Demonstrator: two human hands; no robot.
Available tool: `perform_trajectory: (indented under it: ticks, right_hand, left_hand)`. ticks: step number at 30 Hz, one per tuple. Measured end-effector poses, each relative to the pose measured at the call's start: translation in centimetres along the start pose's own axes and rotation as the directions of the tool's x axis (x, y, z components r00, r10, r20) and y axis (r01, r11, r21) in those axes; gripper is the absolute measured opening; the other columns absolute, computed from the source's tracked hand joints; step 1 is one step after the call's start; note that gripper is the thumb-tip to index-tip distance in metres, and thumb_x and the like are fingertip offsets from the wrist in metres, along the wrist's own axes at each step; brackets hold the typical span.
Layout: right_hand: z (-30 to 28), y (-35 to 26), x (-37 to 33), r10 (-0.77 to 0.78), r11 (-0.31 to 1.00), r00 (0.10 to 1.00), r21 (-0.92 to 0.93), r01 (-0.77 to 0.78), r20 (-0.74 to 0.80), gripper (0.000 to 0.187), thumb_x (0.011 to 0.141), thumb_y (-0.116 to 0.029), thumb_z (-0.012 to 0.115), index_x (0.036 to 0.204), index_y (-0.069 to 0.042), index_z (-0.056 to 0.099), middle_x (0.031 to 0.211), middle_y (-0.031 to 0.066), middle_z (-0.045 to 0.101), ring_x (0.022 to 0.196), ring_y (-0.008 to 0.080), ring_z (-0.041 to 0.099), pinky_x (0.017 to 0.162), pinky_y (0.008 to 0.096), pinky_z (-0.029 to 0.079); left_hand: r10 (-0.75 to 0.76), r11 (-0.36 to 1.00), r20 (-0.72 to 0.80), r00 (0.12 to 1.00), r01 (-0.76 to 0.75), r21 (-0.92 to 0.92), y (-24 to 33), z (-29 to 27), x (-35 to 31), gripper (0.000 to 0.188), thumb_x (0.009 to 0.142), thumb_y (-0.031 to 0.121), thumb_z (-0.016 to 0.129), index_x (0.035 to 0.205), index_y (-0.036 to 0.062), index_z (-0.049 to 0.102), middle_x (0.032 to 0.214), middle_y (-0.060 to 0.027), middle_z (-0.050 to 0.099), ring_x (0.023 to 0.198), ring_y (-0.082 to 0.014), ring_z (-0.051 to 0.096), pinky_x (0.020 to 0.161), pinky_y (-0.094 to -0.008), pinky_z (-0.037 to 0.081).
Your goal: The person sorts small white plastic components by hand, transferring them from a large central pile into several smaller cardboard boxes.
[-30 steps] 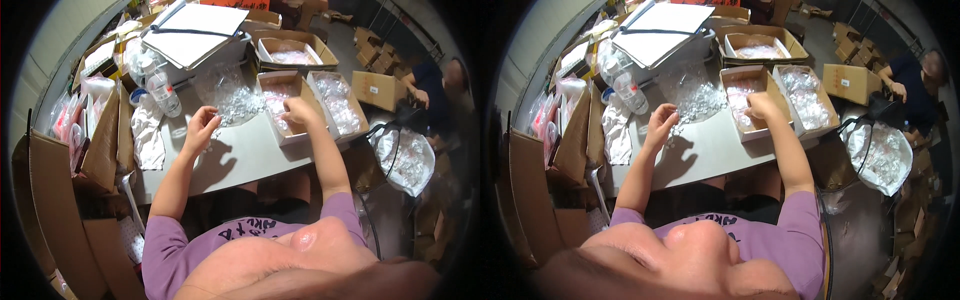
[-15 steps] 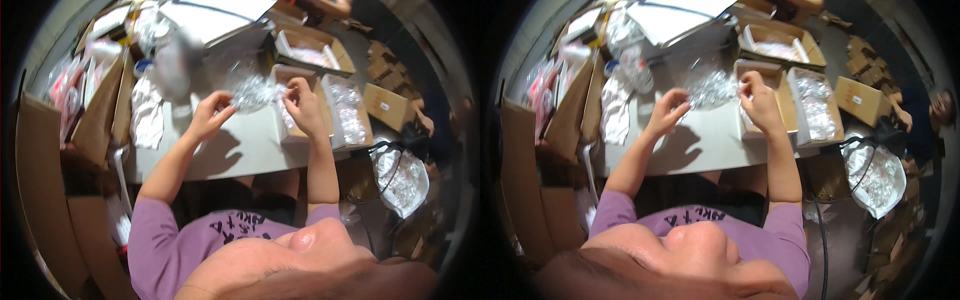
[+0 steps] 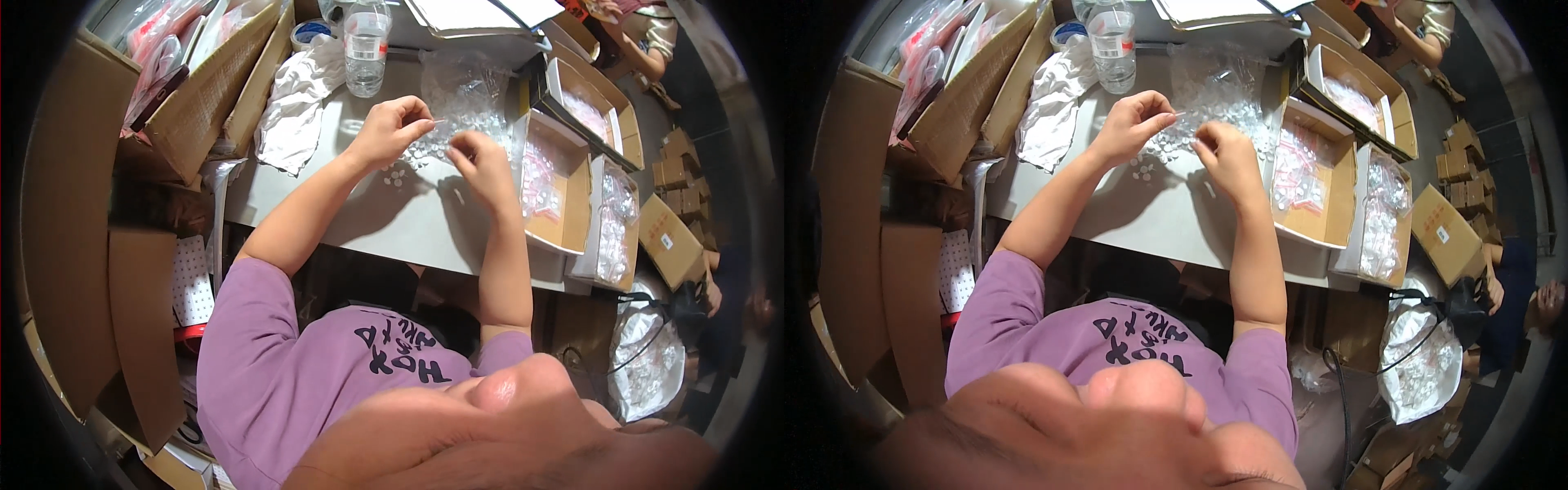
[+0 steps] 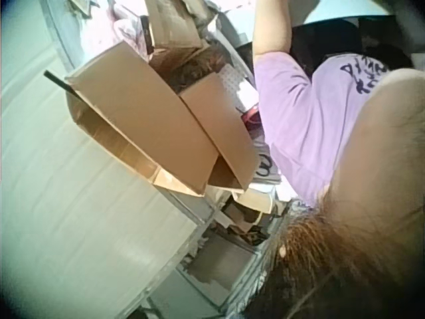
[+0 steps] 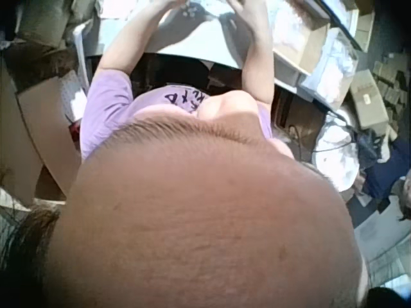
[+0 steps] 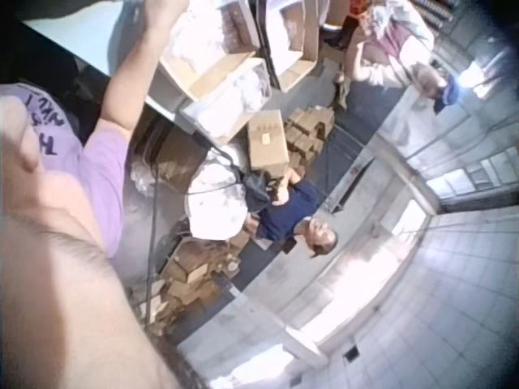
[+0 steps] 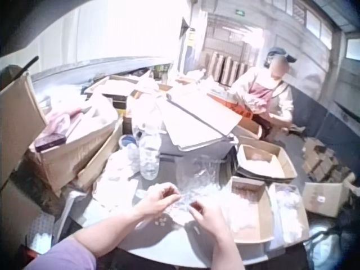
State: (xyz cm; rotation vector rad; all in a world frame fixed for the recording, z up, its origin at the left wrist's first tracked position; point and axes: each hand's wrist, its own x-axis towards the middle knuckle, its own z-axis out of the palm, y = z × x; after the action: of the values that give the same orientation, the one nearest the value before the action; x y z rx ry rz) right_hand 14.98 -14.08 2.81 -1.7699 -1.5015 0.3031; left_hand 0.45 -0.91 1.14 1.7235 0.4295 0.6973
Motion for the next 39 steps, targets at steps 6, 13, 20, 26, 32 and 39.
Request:
perform_trajectory:
  ticks: [6,13,20,26,32,39]
  right_hand:
    - [2.5,-0.1,-0.5,-0.079,0.993,0.985,-0.076,0.092,0.154,0.025,0.076,-0.004,0.066,0.101,-0.003,0.062,0.097,0.015,0.059,0.086,0.0291,0.06,0.073,0.0352,0.049]
    - [3.7,0.0,-0.6,-0.159,0.983,0.973,-0.063,0.172,0.166,0.029,0.069,-0.002,0.067,0.097,-0.002,0.058,0.098,0.0153,0.058,0.093,0.0337,0.056,0.081,0.0392,0.046]
    - [3.3,-0.7,-0.7,-0.149,0.984,0.986,-0.09,0.156,0.074,0.031,0.067,-0.002,0.068,0.096,-0.005,0.058,0.093,0.0145,0.057,0.093,0.0345,0.055,0.081,0.0402,0.045]
    - [3.8,-0.4,-1.1,-0.188,0.966,0.97,-0.148,0.211,0.154,0.025,0.068,-0.003,0.069,0.093,-0.006,0.066,0.092,0.0112,0.06,0.09,0.0305,0.057,0.08,0.0371,0.047]
    - [4.1,-0.7,-1.0,-0.196,0.951,0.966,-0.205,0.229,0.17,0.019,0.069,-0.004,0.068,0.088,-0.005,0.067,0.089,0.0102,0.062,0.085,0.0286,0.06,0.076,0.0357,0.049]
    - [3.9,-0.4,-1.0,-0.161,0.973,0.975,-0.138,0.183,0.155,0.011,0.07,-0.005,0.064,0.08,-0.005,0.068,0.086,0.0096,0.063,0.084,0.0275,0.061,0.074,0.0356,0.05]
  left_hand:
    - [0.142,0.99,-0.253,0.957,-0.134,0.046,0.2,-0.3,0.0,0.016,0.086,0.006,0.06,0.099,-0.0027,0.061,0.081,-0.0025,0.062,0.072,-0.0069,0.055,0.065,-0.0223,0.045]
    - [0.083,0.996,-0.215,0.973,-0.072,0.058,-0.4,-0.4,0.4,0.013,0.084,0.008,0.061,0.093,-0.0007,0.066,0.075,-0.0042,0.064,0.068,-0.0068,0.056,0.062,-0.0223,0.046]
    - [0.09,0.995,-0.248,0.964,-0.079,0.057,-0.3,-0.5,0.3,0.011,0.087,0.01,0.061,0.088,-0.0013,0.061,0.072,0.0003,0.059,0.065,-0.0042,0.05,0.058,-0.0199,0.042]
    - [0.19,0.978,-0.244,0.951,-0.161,0.135,-0.5,-0.5,0.3,0.013,0.086,0.009,0.06,0.095,0.0002,0.064,0.082,-0.0009,0.06,0.069,-0.0057,0.051,0.062,-0.0202,0.042]
    - [0.172,0.985,-0.24,0.955,-0.162,0.058,-1.3,-0.3,0.3,0.014,0.087,0.01,0.06,0.093,-0.0014,0.065,0.08,-0.0026,0.062,0.072,-0.005,0.054,0.063,-0.0206,0.044]
    - [0.059,0.997,-0.252,0.966,-0.045,0.061,0.3,-0.6,0.0,0.018,0.086,0.015,0.063,0.078,-0.0009,0.061,0.064,-0.0008,0.058,0.058,-0.0035,0.048,0.052,-0.0203,0.039]
